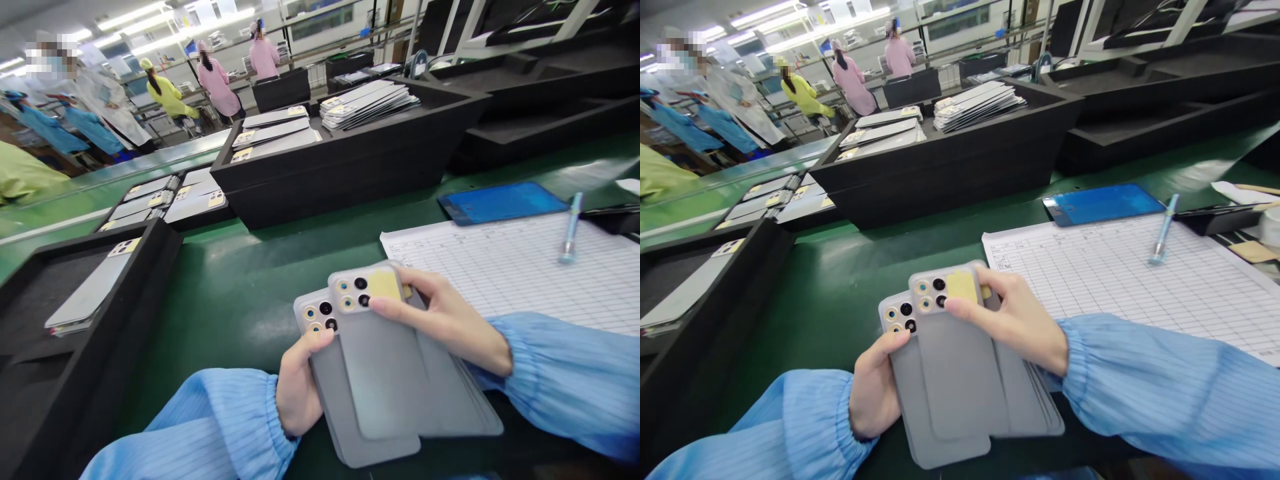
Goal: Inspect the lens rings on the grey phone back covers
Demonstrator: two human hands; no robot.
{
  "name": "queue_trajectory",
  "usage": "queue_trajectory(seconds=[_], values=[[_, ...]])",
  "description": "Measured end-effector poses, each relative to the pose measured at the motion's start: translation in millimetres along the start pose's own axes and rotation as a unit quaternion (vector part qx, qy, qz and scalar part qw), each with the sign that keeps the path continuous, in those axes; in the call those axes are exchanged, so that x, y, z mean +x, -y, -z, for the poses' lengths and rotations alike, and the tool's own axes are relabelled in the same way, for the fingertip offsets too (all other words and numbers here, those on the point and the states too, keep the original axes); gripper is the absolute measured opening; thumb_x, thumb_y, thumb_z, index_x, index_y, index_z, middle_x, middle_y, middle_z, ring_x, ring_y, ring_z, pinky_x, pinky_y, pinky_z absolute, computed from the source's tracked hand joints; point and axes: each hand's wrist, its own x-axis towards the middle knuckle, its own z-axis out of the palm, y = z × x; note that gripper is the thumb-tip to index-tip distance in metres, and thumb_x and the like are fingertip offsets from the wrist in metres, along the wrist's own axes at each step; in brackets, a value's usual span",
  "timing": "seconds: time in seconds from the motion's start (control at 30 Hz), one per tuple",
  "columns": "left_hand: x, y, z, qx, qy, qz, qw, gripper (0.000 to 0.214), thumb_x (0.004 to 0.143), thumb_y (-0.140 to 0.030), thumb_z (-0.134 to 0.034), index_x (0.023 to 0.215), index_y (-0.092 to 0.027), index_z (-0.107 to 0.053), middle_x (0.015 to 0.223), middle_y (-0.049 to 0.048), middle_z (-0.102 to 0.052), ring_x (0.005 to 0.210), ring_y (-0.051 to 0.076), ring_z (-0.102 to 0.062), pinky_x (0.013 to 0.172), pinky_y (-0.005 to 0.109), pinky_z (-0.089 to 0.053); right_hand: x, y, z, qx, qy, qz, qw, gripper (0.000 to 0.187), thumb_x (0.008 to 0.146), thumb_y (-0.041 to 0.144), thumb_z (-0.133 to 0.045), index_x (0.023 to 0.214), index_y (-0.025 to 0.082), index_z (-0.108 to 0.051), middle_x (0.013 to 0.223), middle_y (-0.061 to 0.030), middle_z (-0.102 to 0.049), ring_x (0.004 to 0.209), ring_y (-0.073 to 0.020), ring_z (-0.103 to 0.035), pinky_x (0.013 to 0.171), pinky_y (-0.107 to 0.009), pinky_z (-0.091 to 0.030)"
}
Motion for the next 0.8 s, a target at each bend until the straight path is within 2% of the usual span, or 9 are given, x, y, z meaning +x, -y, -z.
queue_trajectory(seconds=[0.1,0.23,0.4,0.5,0.57,0.67,0.73,0.8], values=[[-0.8,0.3,-1.6,0.011,-0.001,-0.005,1.0,0.034,0.071,-0.021,-0.049,0.101,-0.011,-0.061,0.095,0.0104,-0.067,0.088,0.025,-0.062,0.081,0.038,-0.045,5.7,-3.6,13.9,0.108,-0.043,-0.013,0.993,0.022,0.077,0.037,-0.056,0.093,0.021,-0.057,0.088,-0.003,-0.062,0.077,-0.0206,-0.06,0.057,-0.027,-0.049],[-2.3,0.9,-3.5,0.082,0.037,0.01,0.996,0.042,0.071,-0.026,-0.05,0.105,-0.003,-0.057,0.102,0.0179,-0.063,0.092,0.028,-0.059,0.081,0.038,-0.045,12.2,-7.6,26.4,0.182,-0.079,-0.032,0.98,0.021,0.079,0.035,-0.054,0.098,0.028,-0.055,0.092,-0.0018,-0.063,0.075,-0.0211,-0.062,0.055,-0.028,-0.052],[-1.6,3.0,-1.4,0.112,0.062,-0.019,0.992,0.037,0.076,-0.022,-0.047,0.107,-0.004,-0.055,0.105,0.0187,-0.061,0.093,0.028,-0.059,0.082,0.04,-0.045,15.2,-10.1,27.3,0.145,-0.068,-0.023,0.987,0.042,0.081,0.034,-0.05,0.121,0.038,-0.039,0.109,0.0008,-0.057,0.087,-0.0217,-0.06,0.065,-0.031,-0.053],[-0.6,4.5,-0.5,0.116,0.077,-0.037,0.99,0.034,0.077,-0.02,-0.045,0.106,-0.006,-0.056,0.104,0.0176,-0.062,0.094,0.028,-0.059,0.083,0.042,-0.045,15.4,-11.4,23.0,0.077,-0.07,0.016,0.994,0.051,0.081,0.031,-0.05,0.127,0.039,-0.03,0.129,0.0043,-0.042,0.105,-0.0213,-0.051,0.081,-0.03,-0.047],[-0.5,4.9,-0.5,0.121,0.085,-0.039,0.988,0.033,0.078,-0.02,-0.045,0.106,-0.007,-0.056,0.104,0.0168,-0.063,0.095,0.029,-0.058,0.083,0.042,-0.045,15.4,-12.0,19.5,0.043,-0.046,0.051,0.997,0.044,0.083,0.03,-0.049,0.124,0.036,-0.037,0.129,0.0045,-0.042,0.109,-0.0206,-0.047,0.088,-0.03,-0.042],[-1.0,4.6,0.1,0.126,0.075,-0.036,0.989,0.031,0.077,-0.02,-0.049,0.104,-0.009,-0.058,0.101,0.0149,-0.064,0.094,0.028,-0.059,0.084,0.042,-0.045,14.8,-12.1,14.4,0.019,0.023,0.092,0.995,0.02,0.085,0.029,-0.045,0.101,0.028,-0.058,0.106,0.002,-0.059,0.102,-0.0183,-0.052,0.088,-0.029,-0.041],[-1.5,4.2,0.8,0.128,0.054,-0.037,0.99,0.031,0.076,-0.02,-0.052,0.104,-0.01,-0.058,0.099,0.0137,-0.065,0.094,0.028,-0.059,0.085,0.043,-0.044,13.6,-11.8,11.1,0.013,0.049,0.091,0.995,0.019,0.086,0.029,-0.044,0.087,0.024,-0.062,0.092,0.0012,-0.063,0.093,-0.0173,-0.056,0.084,-0.028,-0.042],[-1.7,4.0,1.2,0.129,0.036,-0.043,0.99,0.035,0.074,-0.021,-0.056,0.107,-0.012,-0.056,0.101,0.0124,-0.065,0.098,0.029,-0.057,0.088,0.043,-0.042,12.0,-11.7,7.8,0.004,0.056,0.076,0.996,0.019,0.086,0.031,-0.045,0.083,0.023,-0.062,0.086,0.0005,-0.064,0.085,-0.0173,-0.058,0.078,-0.028,-0.043]])
